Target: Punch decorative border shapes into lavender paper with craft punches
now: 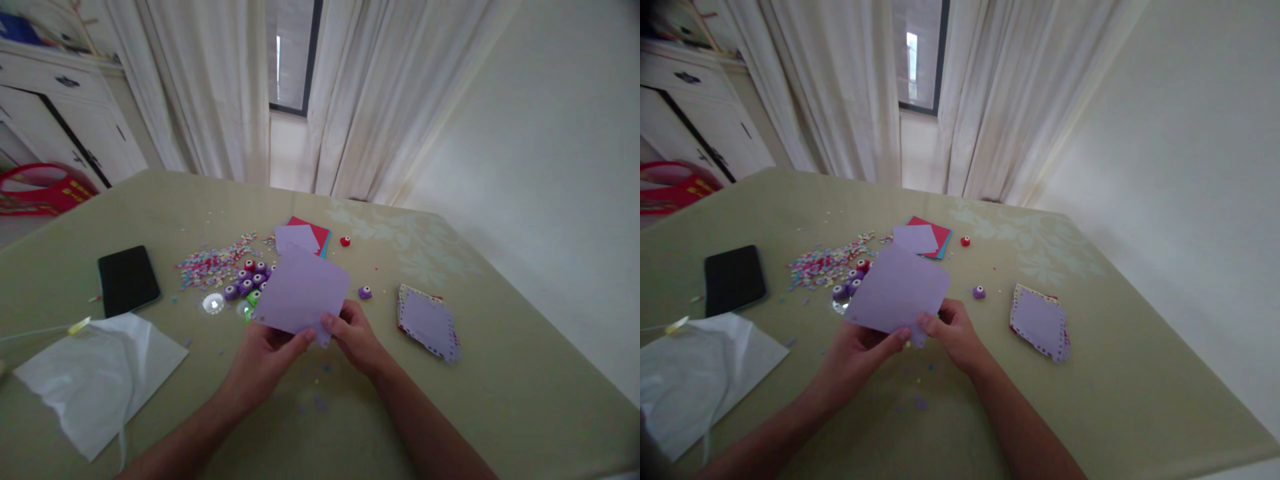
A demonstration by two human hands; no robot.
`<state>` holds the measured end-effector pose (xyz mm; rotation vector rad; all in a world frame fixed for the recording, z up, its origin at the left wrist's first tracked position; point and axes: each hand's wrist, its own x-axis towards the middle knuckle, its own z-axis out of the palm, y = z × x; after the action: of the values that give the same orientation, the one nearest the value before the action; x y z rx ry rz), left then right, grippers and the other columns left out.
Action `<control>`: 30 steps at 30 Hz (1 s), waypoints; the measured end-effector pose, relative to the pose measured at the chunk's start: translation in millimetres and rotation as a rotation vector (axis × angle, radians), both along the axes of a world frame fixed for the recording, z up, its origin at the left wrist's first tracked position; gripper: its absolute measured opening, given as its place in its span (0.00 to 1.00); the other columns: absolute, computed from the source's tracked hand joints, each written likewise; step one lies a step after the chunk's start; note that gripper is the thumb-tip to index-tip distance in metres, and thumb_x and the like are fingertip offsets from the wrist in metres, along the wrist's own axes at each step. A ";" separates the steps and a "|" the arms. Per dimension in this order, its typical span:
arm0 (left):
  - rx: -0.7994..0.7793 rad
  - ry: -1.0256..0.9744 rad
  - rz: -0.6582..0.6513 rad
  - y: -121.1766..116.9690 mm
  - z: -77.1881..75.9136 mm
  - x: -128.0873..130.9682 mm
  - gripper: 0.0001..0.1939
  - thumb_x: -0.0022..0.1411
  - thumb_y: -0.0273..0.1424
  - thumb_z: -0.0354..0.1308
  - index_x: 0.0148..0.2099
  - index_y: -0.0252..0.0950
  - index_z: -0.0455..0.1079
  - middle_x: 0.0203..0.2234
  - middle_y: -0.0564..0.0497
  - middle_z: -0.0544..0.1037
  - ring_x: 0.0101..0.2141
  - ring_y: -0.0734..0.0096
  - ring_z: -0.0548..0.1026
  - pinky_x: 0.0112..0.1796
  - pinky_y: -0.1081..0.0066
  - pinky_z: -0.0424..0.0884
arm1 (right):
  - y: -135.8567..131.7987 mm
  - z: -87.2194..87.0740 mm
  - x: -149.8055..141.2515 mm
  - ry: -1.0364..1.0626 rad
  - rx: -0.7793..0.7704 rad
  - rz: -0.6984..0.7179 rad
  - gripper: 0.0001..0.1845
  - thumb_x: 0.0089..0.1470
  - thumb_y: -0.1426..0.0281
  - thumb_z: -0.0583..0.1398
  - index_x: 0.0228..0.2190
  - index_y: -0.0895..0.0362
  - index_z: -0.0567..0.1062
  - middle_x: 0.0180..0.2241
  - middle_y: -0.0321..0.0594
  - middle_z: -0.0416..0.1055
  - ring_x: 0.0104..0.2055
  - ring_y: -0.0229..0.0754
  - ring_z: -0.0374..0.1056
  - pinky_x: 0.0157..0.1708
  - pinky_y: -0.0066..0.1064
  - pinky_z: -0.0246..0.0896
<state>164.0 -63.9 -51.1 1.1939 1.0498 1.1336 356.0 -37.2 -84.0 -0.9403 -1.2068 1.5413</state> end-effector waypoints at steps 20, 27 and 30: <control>-0.033 0.094 0.075 -4.5 -9.7 5.4 0.10 0.59 0.42 0.71 0.34 0.42 0.84 0.30 0.48 0.89 0.32 0.52 0.87 0.37 0.59 0.83 | 7.7 -1.5 5.5 0.014 -0.036 -0.058 0.28 0.45 0.44 0.75 0.30 0.56 0.82 0.24 0.35 0.69 0.25 0.37 0.59 0.26 0.29 0.56; -0.135 0.093 0.021 -15.6 -14.3 11.9 0.11 0.56 0.44 0.72 0.35 0.43 0.82 0.31 0.48 0.89 0.32 0.50 0.87 0.35 0.58 0.84 | 12.2 0.9 4.6 0.115 -0.076 -0.152 0.31 0.41 0.41 0.76 0.31 0.55 0.81 0.25 0.37 0.72 0.26 0.39 0.62 0.27 0.30 0.57; -0.117 0.091 0.031 -9.6 -6.5 8.7 0.10 0.57 0.43 0.70 0.34 0.42 0.81 0.30 0.48 0.89 0.33 0.51 0.87 0.37 0.58 0.85 | 10.5 1.0 4.7 0.055 -0.083 -0.124 0.30 0.43 0.43 0.76 0.31 0.55 0.81 0.26 0.37 0.72 0.26 0.40 0.62 0.27 0.30 0.56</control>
<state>172.7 -73.5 -57.5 1.1491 1.1914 1.0347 360.7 -26.7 -83.0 -1.0013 -1.0340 1.5178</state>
